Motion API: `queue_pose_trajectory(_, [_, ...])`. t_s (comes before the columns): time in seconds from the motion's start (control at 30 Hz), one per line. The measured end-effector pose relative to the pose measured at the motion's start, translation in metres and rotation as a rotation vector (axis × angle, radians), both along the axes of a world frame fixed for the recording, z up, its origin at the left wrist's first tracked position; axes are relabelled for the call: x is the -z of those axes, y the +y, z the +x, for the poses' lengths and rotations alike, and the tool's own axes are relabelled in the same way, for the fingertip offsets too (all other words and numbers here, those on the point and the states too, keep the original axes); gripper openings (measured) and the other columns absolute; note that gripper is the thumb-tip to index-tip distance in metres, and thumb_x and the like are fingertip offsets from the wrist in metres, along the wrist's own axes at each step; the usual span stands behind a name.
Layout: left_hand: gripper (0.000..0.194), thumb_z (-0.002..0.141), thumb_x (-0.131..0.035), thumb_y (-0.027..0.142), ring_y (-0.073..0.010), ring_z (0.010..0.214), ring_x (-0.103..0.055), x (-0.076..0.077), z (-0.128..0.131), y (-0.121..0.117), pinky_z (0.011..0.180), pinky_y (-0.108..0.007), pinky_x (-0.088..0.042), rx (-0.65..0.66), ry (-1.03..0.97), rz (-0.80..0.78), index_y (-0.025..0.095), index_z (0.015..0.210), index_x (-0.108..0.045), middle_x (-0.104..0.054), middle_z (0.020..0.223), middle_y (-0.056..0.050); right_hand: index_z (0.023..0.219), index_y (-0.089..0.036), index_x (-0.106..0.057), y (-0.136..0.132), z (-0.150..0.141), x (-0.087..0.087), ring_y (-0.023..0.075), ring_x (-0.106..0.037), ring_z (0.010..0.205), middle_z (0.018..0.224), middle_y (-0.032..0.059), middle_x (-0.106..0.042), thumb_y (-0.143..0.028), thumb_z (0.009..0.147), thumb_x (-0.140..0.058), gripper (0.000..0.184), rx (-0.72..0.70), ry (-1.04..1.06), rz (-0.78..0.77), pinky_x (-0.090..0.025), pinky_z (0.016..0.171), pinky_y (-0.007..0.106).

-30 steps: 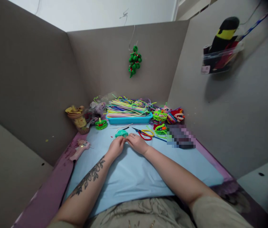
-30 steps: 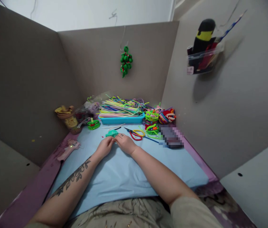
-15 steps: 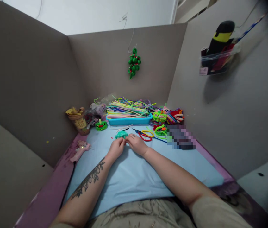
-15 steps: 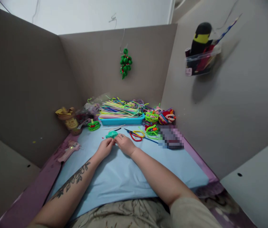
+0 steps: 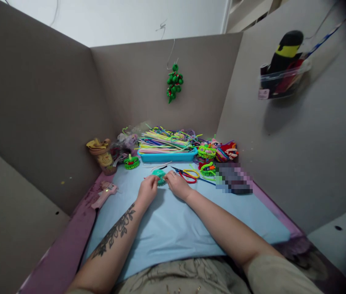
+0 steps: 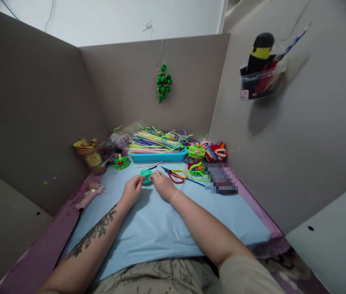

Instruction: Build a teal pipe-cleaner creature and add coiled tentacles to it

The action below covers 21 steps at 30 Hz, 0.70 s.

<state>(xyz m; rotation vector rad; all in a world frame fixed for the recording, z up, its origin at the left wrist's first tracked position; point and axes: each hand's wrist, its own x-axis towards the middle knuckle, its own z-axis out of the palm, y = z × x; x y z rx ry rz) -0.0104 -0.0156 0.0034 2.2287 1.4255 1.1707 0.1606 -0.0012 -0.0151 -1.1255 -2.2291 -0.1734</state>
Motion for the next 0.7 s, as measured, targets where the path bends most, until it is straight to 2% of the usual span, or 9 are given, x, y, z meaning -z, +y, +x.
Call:
queue_pose_trajectory(0.07, [0.021,0.087,-0.039,0.021,-0.0194,0.086,-0.057,-0.003,-0.007,0.003,0.080,-0.032,-0.044,-0.094,-0.023,0.091,0.017,0.090,-0.059,-0.063,0.088,-0.007,0.094,-0.014,-0.056,0.004,0.001,0.001,0.0199,-0.054,0.084,0.091,0.0098,-0.057,-0.016,0.092,-0.041,0.015,0.033,-0.017,-0.013,-0.046,0.069,0.029])
queue_pose_trajectory(0.13, [0.024,0.082,-0.044,0.018,-0.0222,0.099,-0.054,-0.003,-0.014,0.008,0.089,-0.037,-0.042,-0.127,0.004,0.129,0.018,0.103,-0.056,-0.061,0.100,-0.009,0.095,-0.014,-0.056,0.008,0.001,0.003,0.0199,-0.055,0.084,0.092,0.0097,-0.057,-0.016,0.092,-0.042,0.014,0.050,-0.046,-0.026,-0.046,0.069,0.029])
queue_pose_trajectory(0.3, [0.065,0.065,-0.052,0.010,-0.0278,0.122,-0.041,0.011,-0.021,0.025,0.103,-0.045,-0.032,-0.015,0.114,0.059,0.015,0.129,-0.040,-0.047,0.129,-0.014,0.096,-0.014,-0.055,0.016,-0.002,0.009,0.0198,-0.055,0.085,0.094,0.0092,-0.057,-0.017,0.093,-0.041,0.015,0.070,-0.081,-0.054,-0.045,0.071,0.030])
queue_pose_trajectory(0.47, [0.073,0.063,-0.050,0.008,-0.0288,0.124,-0.040,0.023,-0.021,0.029,0.104,-0.046,-0.031,0.037,0.144,0.014,0.013,0.133,-0.034,-0.046,0.132,-0.015,0.097,-0.015,-0.056,0.020,-0.004,0.013,0.0197,-0.055,0.084,0.093,0.0089,-0.057,-0.017,0.093,-0.041,0.016,0.085,-0.100,-0.050,-0.045,0.070,0.029])
queue_pose_trajectory(0.7, [0.073,0.062,-0.049,0.007,-0.0281,0.122,-0.042,0.024,-0.021,0.028,0.104,-0.046,-0.033,0.059,0.097,0.014,0.011,0.133,-0.035,-0.047,0.131,-0.016,0.095,-0.014,-0.057,0.020,-0.005,0.011,0.0203,-0.054,0.087,0.092,0.0098,-0.059,-0.017,0.092,-0.043,0.014,0.070,-0.102,-0.020,-0.045,0.073,0.029])
